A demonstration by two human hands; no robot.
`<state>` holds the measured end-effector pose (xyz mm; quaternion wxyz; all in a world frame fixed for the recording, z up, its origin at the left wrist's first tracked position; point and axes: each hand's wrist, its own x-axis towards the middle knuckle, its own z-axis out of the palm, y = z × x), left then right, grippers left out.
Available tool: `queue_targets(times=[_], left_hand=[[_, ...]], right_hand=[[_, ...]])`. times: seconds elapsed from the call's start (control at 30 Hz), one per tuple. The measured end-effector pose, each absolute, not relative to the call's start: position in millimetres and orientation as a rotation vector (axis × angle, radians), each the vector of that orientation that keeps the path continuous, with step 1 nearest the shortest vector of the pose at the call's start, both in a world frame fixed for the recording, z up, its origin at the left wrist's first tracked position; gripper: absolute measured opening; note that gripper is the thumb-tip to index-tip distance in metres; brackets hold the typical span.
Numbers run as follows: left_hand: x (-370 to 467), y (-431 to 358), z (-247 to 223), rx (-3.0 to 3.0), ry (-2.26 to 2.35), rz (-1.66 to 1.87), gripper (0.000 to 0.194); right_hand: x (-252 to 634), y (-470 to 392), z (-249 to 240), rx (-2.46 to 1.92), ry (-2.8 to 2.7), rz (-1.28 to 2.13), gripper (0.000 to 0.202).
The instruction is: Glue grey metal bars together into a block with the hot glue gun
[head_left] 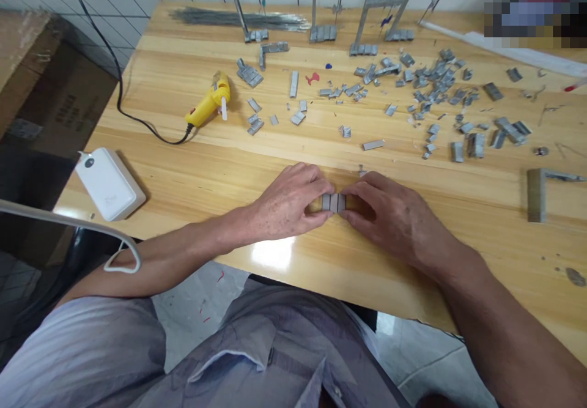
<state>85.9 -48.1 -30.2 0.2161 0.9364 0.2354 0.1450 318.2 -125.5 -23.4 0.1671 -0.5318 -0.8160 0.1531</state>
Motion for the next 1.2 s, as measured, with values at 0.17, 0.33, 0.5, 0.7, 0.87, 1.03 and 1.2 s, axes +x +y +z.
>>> queue_targets(times=[0.17, 0.33, 0.5, 0.7, 0.87, 1.03, 1.2], left_hand=[[86.7, -48.1, -30.4, 2.604, 0.651, 0.401, 0.017], [86.8, -48.3, -31.2, 2.614, 0.661, 0.404, 0.018], [86.9, -48.3, -31.5, 2.6, 0.667, 0.406, 0.018], [86.8, -47.4, -31.2, 2.603, 0.668, 0.411, 0.017], [86.5, -47.6, -30.7, 2.606, 0.661, 0.428, 0.017], [85.9, -48.3, -29.2, 2.589, 0.678, 0.402, 0.018], [83.8, -46.7, -27.4, 2.556, 0.668, 0.381, 0.028]], right_hand=[[319.2, -125.1, -23.3, -1.489, -2.323, 0.424, 0.018], [319.2, -124.6, -23.3, -1.488, -2.321, 0.425, 0.016], [318.2, -124.5, -21.4, -1.492, -2.316, 0.417, 0.016], [318.7, -123.6, -18.9, -1.505, -2.303, 0.481, 0.014], [320.0, -123.4, -18.4, -1.488, -2.265, 0.505, 0.015], [324.0, -122.2, -18.4, -1.446, -2.195, 0.561, 0.019], [331.9, -117.7, -14.1, -1.386, -2.14, 0.679, 0.021]])
